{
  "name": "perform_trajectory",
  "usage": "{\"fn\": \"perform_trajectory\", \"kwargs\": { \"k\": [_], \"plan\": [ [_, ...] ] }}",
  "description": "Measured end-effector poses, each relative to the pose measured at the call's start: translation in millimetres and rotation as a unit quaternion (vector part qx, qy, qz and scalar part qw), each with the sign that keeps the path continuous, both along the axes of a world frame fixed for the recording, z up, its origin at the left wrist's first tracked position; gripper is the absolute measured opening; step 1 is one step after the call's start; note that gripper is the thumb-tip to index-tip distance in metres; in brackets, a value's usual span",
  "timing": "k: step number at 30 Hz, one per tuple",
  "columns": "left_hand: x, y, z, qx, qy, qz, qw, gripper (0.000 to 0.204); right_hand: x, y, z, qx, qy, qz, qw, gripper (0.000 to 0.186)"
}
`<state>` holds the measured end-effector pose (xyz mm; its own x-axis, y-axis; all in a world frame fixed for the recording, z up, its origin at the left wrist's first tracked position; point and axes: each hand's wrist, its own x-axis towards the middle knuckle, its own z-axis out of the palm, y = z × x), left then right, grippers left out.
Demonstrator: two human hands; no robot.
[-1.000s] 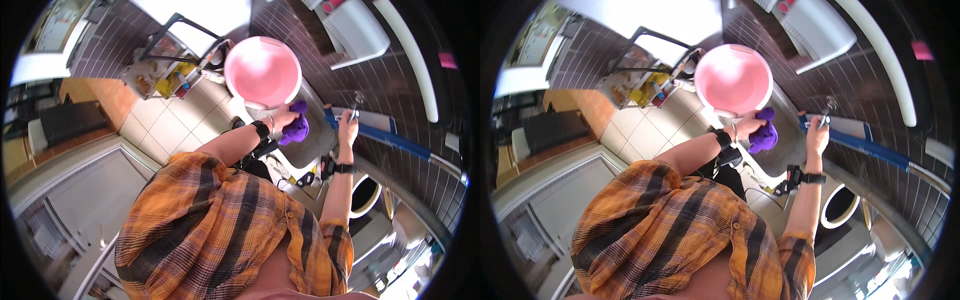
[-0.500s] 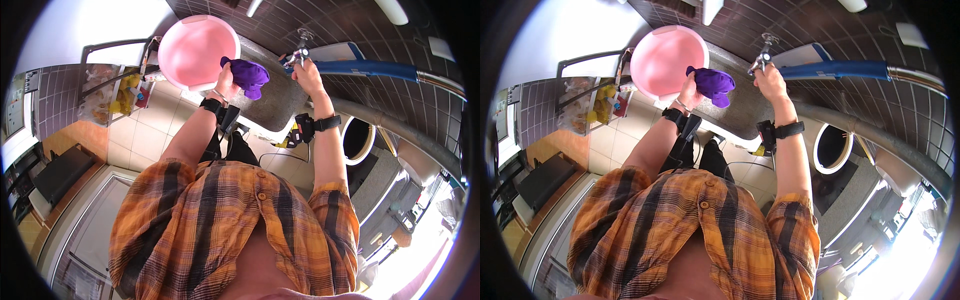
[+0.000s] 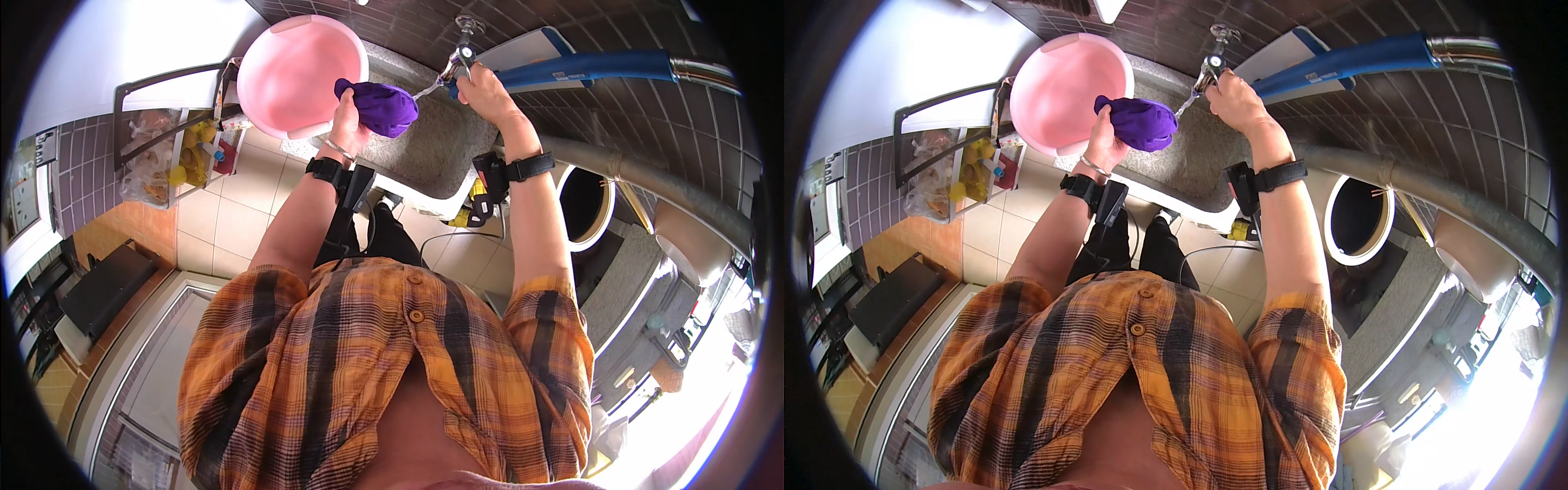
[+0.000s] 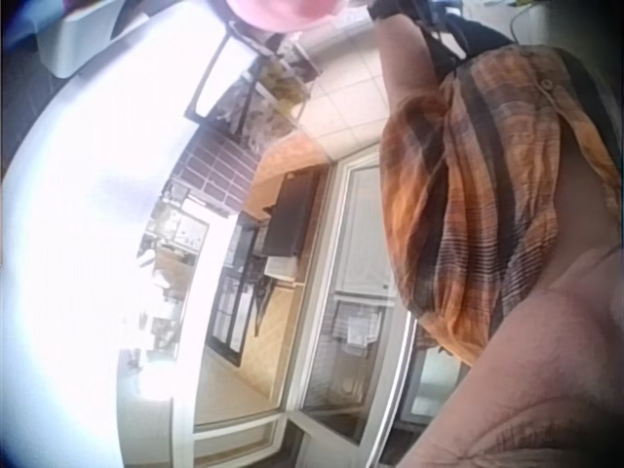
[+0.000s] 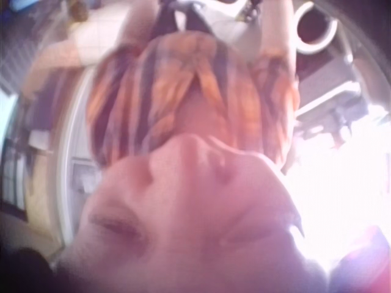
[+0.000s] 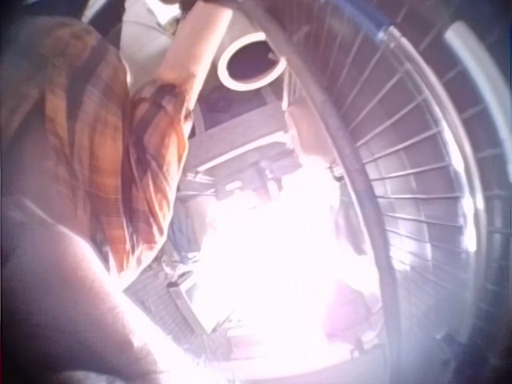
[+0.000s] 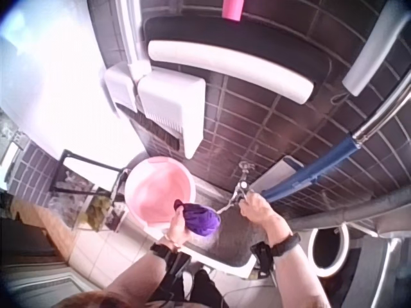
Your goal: The person rinses a purple cloth under a tap, wrings it out, and then wipes a wooden shelf in the living area. The person moves around the shelf to clean different sections, handling the cloth with both hands.
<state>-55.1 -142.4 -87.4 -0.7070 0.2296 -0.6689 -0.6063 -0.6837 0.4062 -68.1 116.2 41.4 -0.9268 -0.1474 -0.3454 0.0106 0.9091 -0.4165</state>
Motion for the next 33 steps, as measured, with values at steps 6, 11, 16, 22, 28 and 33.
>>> {"fn": "perform_trajectory", "kwargs": {
  "k": [6, 11, 16, 22, 28, 33],
  "plan": [
    [5.0, -2.1, 11.6, 0.009, 0.004, 0.002, 1.000, 0.044, 9.3, 4.5, 9.3, -0.104, -0.032, -0.059, 0.992, 0.042],
    [9.0, -12.6, 7.8, 0.034, 0.017, -0.004, 0.999, 0.043, 51.5, 6.3, -27.0, -0.413, -0.183, -0.320, 0.833, 0.041],
    [20.1, -23.7, 15.3, 0.025, 0.012, -0.006, 1.000, 0.042, 53.7, -0.7, -103.2, -0.549, -0.148, -0.441, 0.695, 0.032],
    [36.9, -34.8, 37.0, 0.061, 0.009, 0.011, 0.998, 0.043, 15.0, -43.5, -163.2, -0.621, -0.142, -0.495, 0.591, 0.022],
    [38.3, -27.8, 44.2, 0.055, 0.016, 0.028, 0.998, 0.056, -13.5, -65.1, -176.8, -0.676, -0.111, -0.554, 0.473, 0.022],
    [31.4, -19.6, 47.2, 0.043, -0.031, 0.037, 0.998, 0.055, 5.4, -48.8, -155.5, -0.649, -0.141, -0.414, 0.622, 0.031]
  ]
}}
